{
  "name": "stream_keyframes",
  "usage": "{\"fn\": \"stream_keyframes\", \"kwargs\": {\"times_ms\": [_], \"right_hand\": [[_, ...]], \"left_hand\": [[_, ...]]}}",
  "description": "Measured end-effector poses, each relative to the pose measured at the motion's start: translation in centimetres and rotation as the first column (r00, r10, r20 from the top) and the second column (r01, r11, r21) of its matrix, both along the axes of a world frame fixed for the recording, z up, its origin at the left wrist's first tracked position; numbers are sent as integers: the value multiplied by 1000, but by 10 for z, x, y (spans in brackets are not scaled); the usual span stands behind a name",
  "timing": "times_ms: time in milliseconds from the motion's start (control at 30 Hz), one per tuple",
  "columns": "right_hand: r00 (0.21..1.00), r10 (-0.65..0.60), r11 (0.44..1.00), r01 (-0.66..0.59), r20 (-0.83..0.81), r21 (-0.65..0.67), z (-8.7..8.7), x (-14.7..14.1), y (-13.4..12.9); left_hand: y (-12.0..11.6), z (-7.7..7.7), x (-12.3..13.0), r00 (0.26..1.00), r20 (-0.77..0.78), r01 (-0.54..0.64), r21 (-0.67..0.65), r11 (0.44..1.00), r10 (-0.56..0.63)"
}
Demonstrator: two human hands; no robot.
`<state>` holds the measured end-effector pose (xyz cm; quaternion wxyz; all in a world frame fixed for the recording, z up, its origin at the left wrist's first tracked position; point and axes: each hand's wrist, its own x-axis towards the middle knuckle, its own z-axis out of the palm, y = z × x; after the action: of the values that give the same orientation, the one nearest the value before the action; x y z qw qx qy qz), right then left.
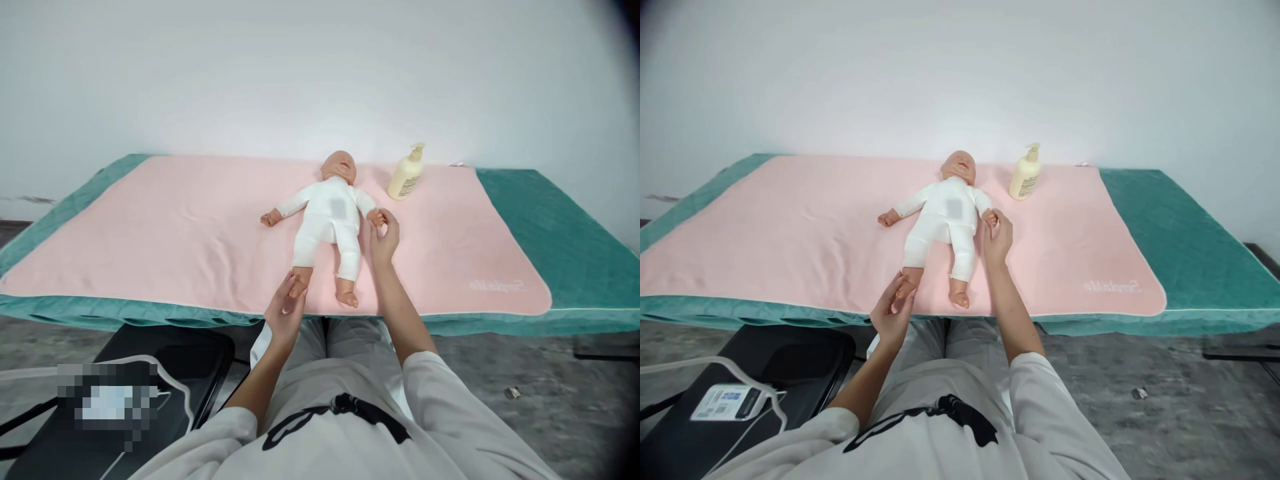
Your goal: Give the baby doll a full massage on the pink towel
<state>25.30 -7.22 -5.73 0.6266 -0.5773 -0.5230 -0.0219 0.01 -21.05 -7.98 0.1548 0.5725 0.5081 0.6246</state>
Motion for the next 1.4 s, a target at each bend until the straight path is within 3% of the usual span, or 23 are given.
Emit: {"fn": "stream_keyframes", "kwargs": {"times_ms": [133,367,700,1000,1267,1400], "right_hand": [[993,53,997,-59,109,49,2,-7,0],[961,177,974,-202,212,102,3,-12,11],[886,311,940,-339,343,23,6,-16,23],[854,365,931,-335,371,-146,6,-15,21],[863,349,935,-346,365,-75,8,-16,20],[909,297,954,-299,293,-38,5,-13,20]], "left_hand": [[13,8,5,1000,4,24,45,999,-24],[39,38,20,998,-58,0,80,997,5],[81,60,40,993,-117,4,103,995,8],[101,58,47,994,-107,38,83,996,-29],[93,58,47,995,-88,54,88,995,-46],[86,58,45,996,-81,48,78,996,-42]]}}
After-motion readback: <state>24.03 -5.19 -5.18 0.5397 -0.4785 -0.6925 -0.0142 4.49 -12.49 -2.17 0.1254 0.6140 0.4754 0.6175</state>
